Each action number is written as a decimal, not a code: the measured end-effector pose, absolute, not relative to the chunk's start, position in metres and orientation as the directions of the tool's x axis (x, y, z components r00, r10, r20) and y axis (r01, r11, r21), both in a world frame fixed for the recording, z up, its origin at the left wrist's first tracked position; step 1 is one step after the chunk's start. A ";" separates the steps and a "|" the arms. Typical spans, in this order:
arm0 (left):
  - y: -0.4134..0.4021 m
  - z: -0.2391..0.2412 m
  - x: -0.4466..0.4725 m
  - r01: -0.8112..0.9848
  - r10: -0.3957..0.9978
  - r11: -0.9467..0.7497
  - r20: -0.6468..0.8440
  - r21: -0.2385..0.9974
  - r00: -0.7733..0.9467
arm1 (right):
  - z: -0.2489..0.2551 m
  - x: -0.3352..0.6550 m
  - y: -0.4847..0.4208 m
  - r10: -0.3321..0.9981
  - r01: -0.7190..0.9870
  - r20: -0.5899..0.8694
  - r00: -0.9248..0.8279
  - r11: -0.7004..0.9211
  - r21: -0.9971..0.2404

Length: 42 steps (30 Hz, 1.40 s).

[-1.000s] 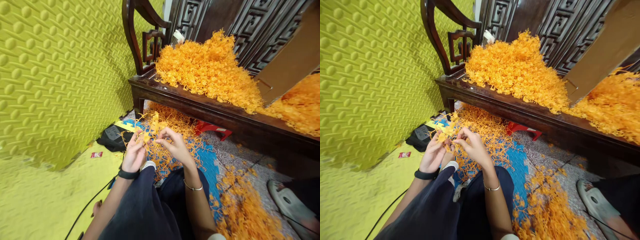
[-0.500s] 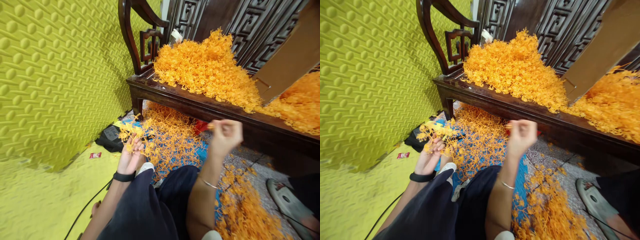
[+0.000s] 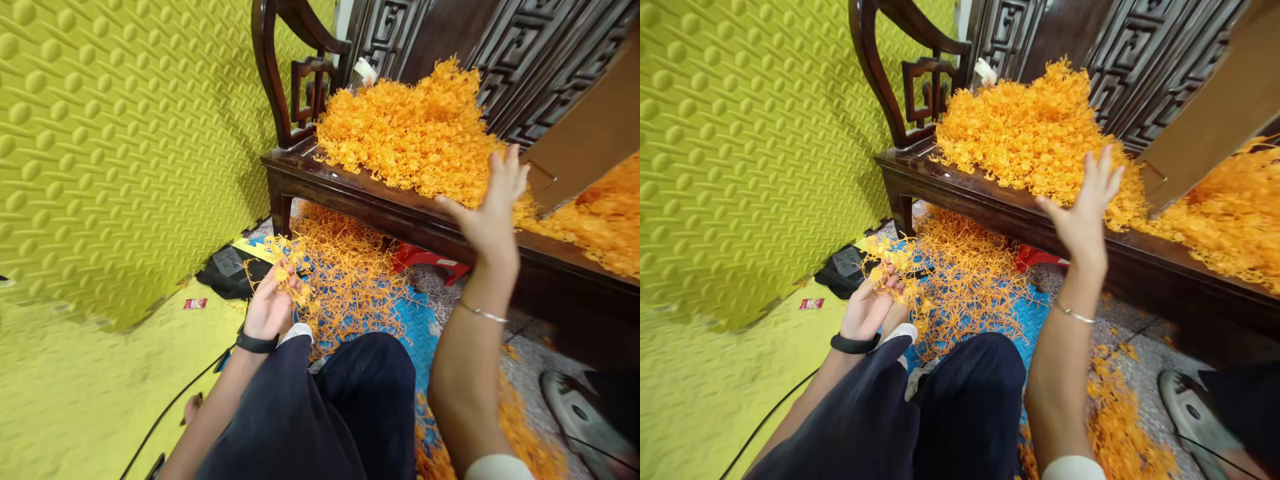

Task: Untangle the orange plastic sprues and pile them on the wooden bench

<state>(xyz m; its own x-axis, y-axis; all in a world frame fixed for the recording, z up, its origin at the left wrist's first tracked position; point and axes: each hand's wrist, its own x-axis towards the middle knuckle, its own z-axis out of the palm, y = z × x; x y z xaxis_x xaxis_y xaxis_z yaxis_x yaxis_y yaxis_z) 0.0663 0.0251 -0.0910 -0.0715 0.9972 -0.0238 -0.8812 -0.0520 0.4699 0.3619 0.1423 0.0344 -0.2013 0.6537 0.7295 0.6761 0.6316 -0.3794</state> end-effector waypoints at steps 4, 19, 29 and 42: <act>0.024 -0.087 0.073 -0.784 0.994 -0.059 -0.032 0.618 -0.101 | -0.010 0.303 0.113 0.772 0.465 0.629 -0.086 0.590 -0.660; 0.015 -0.078 0.082 -0.497 0.990 -0.071 -0.001 0.865 -0.143 | -0.036 0.224 0.058 0.816 0.170 0.338 -0.470 0.459 -0.872; 0.013 -0.083 0.079 -0.433 0.990 0.068 -0.008 0.899 0.139 | -0.033 0.249 0.062 0.748 0.060 0.218 -0.627 0.325 -0.944; 0.017 -0.078 0.081 -0.541 0.994 -0.044 -0.019 0.840 -0.111 | -0.041 0.239 0.066 0.757 0.175 0.240 -0.608 0.423 -0.889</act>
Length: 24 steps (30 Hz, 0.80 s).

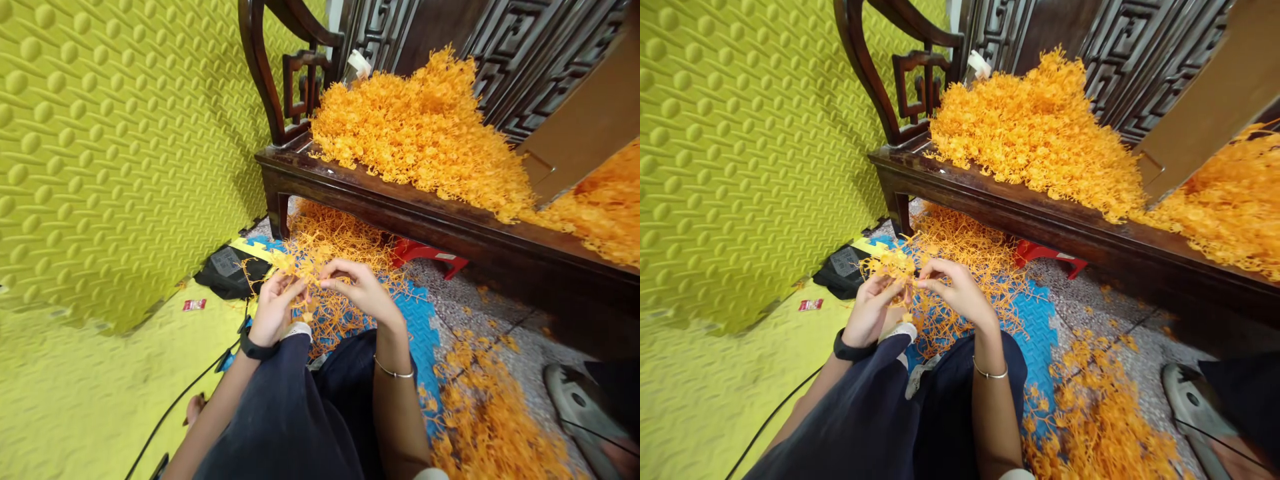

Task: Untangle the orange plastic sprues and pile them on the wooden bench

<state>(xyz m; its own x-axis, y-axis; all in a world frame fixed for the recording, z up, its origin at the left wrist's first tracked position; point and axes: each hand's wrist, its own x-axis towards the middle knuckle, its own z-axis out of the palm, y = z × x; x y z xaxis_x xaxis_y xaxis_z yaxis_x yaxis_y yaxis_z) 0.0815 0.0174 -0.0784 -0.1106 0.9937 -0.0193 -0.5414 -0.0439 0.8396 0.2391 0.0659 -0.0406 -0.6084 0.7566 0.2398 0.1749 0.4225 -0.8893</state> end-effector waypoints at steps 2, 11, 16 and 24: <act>0.018 -0.077 0.079 -0.651 0.995 -0.030 -0.037 0.759 -0.090 | -0.043 0.230 0.064 0.746 0.079 0.243 -0.621 0.367 -0.927; 0.018 -0.077 0.074 -0.823 0.999 0.016 -0.050 0.568 -0.015 | -0.062 0.198 0.068 0.766 -0.254 0.245 -0.595 0.110 -0.961; 0.016 -0.083 0.070 -0.881 0.999 0.012 -0.039 0.474 -0.007 | -0.076 0.185 0.070 0.748 -0.412 0.221 -0.626 -0.076 -0.908; 0.009 -0.073 0.073 -0.864 0.999 -0.035 -0.014 0.502 -0.049 | -0.093 0.168 0.066 0.735 -0.513 0.224 -0.640 -0.191 -0.837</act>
